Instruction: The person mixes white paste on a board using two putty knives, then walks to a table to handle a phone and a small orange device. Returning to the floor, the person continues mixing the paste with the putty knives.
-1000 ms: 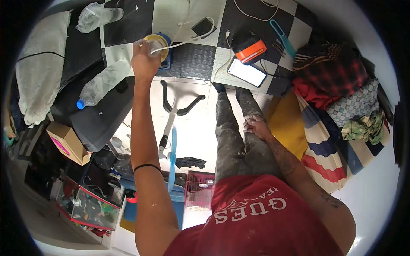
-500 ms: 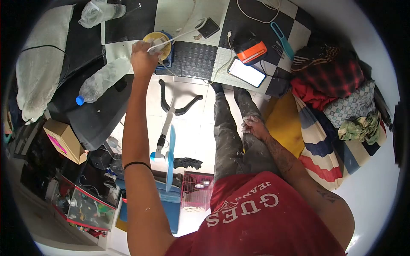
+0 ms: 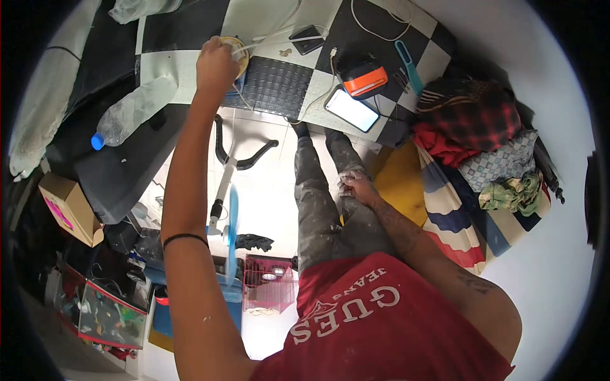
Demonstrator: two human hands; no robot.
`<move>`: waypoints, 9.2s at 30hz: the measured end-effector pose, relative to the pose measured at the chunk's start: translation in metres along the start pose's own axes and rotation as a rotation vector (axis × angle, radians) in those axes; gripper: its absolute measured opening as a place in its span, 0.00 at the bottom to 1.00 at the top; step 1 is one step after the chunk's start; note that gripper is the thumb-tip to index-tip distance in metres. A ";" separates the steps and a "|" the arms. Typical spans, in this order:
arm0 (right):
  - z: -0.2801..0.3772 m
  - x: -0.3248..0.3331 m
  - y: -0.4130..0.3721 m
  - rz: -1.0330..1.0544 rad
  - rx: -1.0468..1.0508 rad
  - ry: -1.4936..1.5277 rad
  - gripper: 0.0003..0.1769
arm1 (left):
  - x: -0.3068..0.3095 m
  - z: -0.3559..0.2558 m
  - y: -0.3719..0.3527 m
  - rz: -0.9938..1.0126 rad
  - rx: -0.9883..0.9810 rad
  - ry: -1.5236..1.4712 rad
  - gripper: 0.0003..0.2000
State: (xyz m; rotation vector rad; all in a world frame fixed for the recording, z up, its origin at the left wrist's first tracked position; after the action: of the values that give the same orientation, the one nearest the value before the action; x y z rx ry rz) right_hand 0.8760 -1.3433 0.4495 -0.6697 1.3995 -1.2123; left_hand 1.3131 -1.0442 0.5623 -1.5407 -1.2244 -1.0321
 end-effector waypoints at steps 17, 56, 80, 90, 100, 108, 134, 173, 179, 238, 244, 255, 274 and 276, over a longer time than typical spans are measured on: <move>0.023 -0.003 -0.018 -0.016 0.035 0.029 0.12 | 0.002 0.023 -0.017 0.065 0.102 -0.012 0.18; 0.318 -0.104 -0.050 -0.925 1.050 -1.251 0.67 | -0.139 -0.140 0.091 1.045 0.478 0.618 0.20; 0.380 -0.118 -0.077 0.191 0.959 -0.105 0.21 | 0.071 -0.235 -0.045 0.424 -0.103 -0.659 0.12; 0.326 -0.135 -0.061 0.377 1.019 0.354 0.16 | 0.019 -0.185 -0.097 0.688 0.143 -0.958 0.09; 0.298 -0.177 -0.075 0.582 0.953 0.172 0.17 | -0.004 -0.160 -0.101 0.850 0.462 -1.404 0.13; 0.318 -0.107 -0.058 -0.124 1.060 -0.253 0.19 | -0.033 -0.139 -0.095 0.567 0.736 -1.737 0.12; 0.345 -0.119 -0.043 -0.402 1.514 -1.510 0.61 | -0.047 -0.145 -0.067 0.586 0.363 -1.134 0.12; 0.329 -0.182 -0.147 -0.067 1.403 -1.812 0.60 | 0.081 -0.189 -0.086 0.495 -0.017 -0.840 0.12; 0.330 -0.185 -0.141 -0.016 1.336 -1.856 0.63 | 0.054 -0.190 -0.079 0.473 -0.054 -0.814 0.10; -0.654 -0.323 0.214 0.264 -0.445 -2.344 0.21 | 0.315 0.371 -1.343 -1.229 1.682 -0.381 0.29; -0.798 -0.723 0.306 0.656 0.703 -2.265 0.25 | 0.122 0.660 -1.341 -0.688 1.466 -0.933 0.22; -0.930 -0.864 0.489 0.141 0.195 -1.425 0.31 | -0.263 1.057 -1.308 0.194 1.150 -0.757 0.26; -0.862 -0.835 0.716 -0.220 0.948 -1.289 0.09 | -0.452 1.194 -1.270 -0.072 1.478 -0.582 0.36; -0.864 -0.860 0.709 -0.110 0.909 -1.170 0.06 | -0.451 1.202 -1.272 -0.149 1.491 -0.589 0.37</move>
State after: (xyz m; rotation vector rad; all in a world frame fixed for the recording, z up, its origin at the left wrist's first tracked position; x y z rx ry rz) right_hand 0.4189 -0.0906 -0.0093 -0.6031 -0.1817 -1.0657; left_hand 0.0834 0.1537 -0.0020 -0.4972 -1.8323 0.4127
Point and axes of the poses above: each hand's wrist, its own y-axis towards the middle knuckle, its own x-axis out of the back of the hand, z = x × y, the point moved 9 cm from there along y, towards the middle knuckle, and after that the axes turned 8 degrees about x, right-handed, at the moved point
